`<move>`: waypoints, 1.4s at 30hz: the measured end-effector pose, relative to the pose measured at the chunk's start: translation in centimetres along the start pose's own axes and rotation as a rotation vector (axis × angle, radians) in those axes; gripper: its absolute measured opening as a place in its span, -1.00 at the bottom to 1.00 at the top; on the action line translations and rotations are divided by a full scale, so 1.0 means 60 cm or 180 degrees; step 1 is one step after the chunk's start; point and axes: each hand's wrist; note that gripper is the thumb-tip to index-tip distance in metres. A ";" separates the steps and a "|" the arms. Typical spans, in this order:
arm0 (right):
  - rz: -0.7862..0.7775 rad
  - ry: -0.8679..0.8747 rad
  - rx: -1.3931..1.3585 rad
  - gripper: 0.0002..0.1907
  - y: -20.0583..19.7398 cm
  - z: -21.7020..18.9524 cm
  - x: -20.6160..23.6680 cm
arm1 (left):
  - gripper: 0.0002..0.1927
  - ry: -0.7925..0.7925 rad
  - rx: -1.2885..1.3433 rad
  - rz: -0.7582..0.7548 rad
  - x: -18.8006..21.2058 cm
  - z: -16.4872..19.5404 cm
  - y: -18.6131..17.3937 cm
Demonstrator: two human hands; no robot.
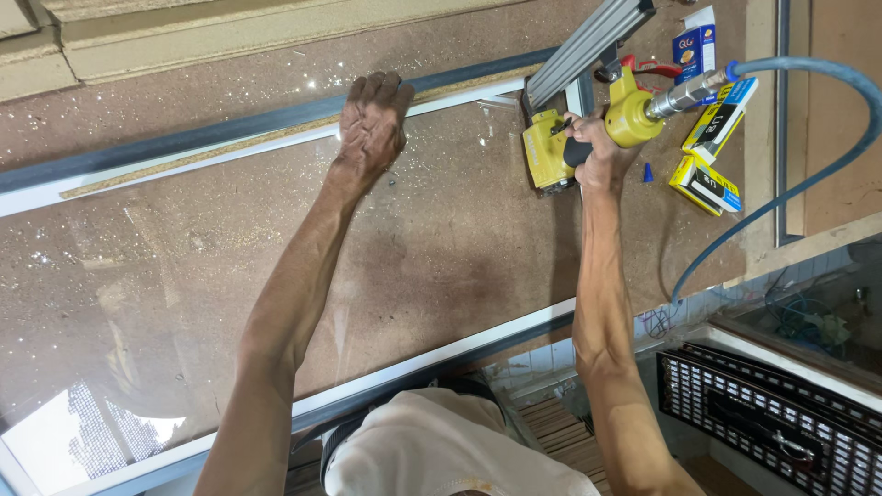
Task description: The person places thin wooden strips along the edges of a window frame and secures them using a pneumatic nail gun. The person repeatedly flips the frame to work on different sides, aligning the strips and driving nails along the perimeter.
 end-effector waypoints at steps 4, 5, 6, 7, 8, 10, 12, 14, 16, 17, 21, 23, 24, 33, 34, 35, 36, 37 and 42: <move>-0.0074 -0.0024 -0.0089 -0.89 -0.004 0.003 0.003 | -0.72 0.0059 -0.0077 0.0141 0.001 -0.004 0.005; -0.0060 -0.0012 -0.0101 -0.89 -0.007 0.006 0.004 | -0.72 0.0077 -0.0076 0.0160 0.002 -0.004 0.005; -0.0006 -0.0011 -0.0072 -0.89 -0.010 0.009 0.005 | -0.72 0.0064 -0.0082 0.0125 0.002 -0.003 0.006; 0.0047 -0.0012 -0.0046 -0.89 -0.014 0.013 0.005 | -0.72 0.0051 -0.0092 0.0090 0.003 -0.003 0.005; 0.0096 -0.0011 -0.0015 -0.89 -0.018 0.015 0.005 | -0.71 0.0033 -0.0098 0.0058 0.003 -0.002 0.005; 0.0051 -0.0022 -0.0023 -0.89 -0.025 0.018 0.006 | -0.72 0.0036 -0.0029 0.0062 0.003 0.000 0.004; -0.0076 -0.0041 -0.0074 -0.89 -0.026 0.016 0.008 | -0.73 0.0015 -0.0014 0.0029 0.002 -0.001 0.004; -0.0277 -0.0070 -0.0183 -0.89 -0.017 0.011 0.015 | -0.72 -0.0023 -0.0070 -0.0045 0.000 -0.003 0.004; -0.0196 0.0156 -0.0206 -0.91 0.004 0.004 0.028 | -0.75 -0.0015 0.0101 -0.0063 -0.001 -0.005 0.005; -0.0150 0.0295 -0.0212 -0.84 0.020 0.003 0.044 | -0.76 -0.0022 0.0196 -0.0093 -0.001 -0.006 0.006; -0.0103 0.0520 -0.0341 -0.73 0.107 0.003 0.086 | -0.75 0.0146 -0.0009 0.0293 -0.001 -0.007 0.009; -0.0165 0.0618 -0.0116 -0.71 0.150 0.005 0.098 | -0.74 0.0117 0.0002 0.0229 -0.003 -0.006 0.009; -0.0236 0.0582 -0.0112 -0.72 0.169 0.006 0.102 | -0.74 0.0107 0.0019 0.0202 -0.004 -0.006 0.009; -0.0430 0.0169 0.0002 -0.80 0.218 0.022 0.105 | -0.78 0.0076 -0.0170 0.0072 -0.014 -0.009 0.012; -0.0354 0.0200 -0.0075 -0.78 0.216 0.024 0.105 | -0.78 0.0077 -0.0139 0.0069 -0.015 -0.008 0.013; -0.0282 0.0234 -0.0158 -0.76 0.214 0.027 0.106 | -0.79 0.0072 -0.0113 0.0064 -0.016 -0.008 0.014; -0.0248 0.0272 -0.0160 -0.73 0.212 0.030 0.106 | -0.77 0.0061 -0.0109 0.0041 -0.016 -0.008 0.015; -0.0208 0.0317 -0.0162 -0.71 0.211 0.032 0.107 | -0.75 0.0050 -0.0100 0.0008 -0.016 -0.008 0.016; -0.0179 0.0300 -0.0240 -0.66 0.209 0.039 0.108 | -0.73 0.0066 -0.0068 0.0080 -0.015 -0.010 0.015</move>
Point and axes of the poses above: each hand's wrist, its own x-axis away from the middle knuckle, its own y-axis out of the palm, z = x × y, and after that the axes turned 9 degrees about -z, right-handed
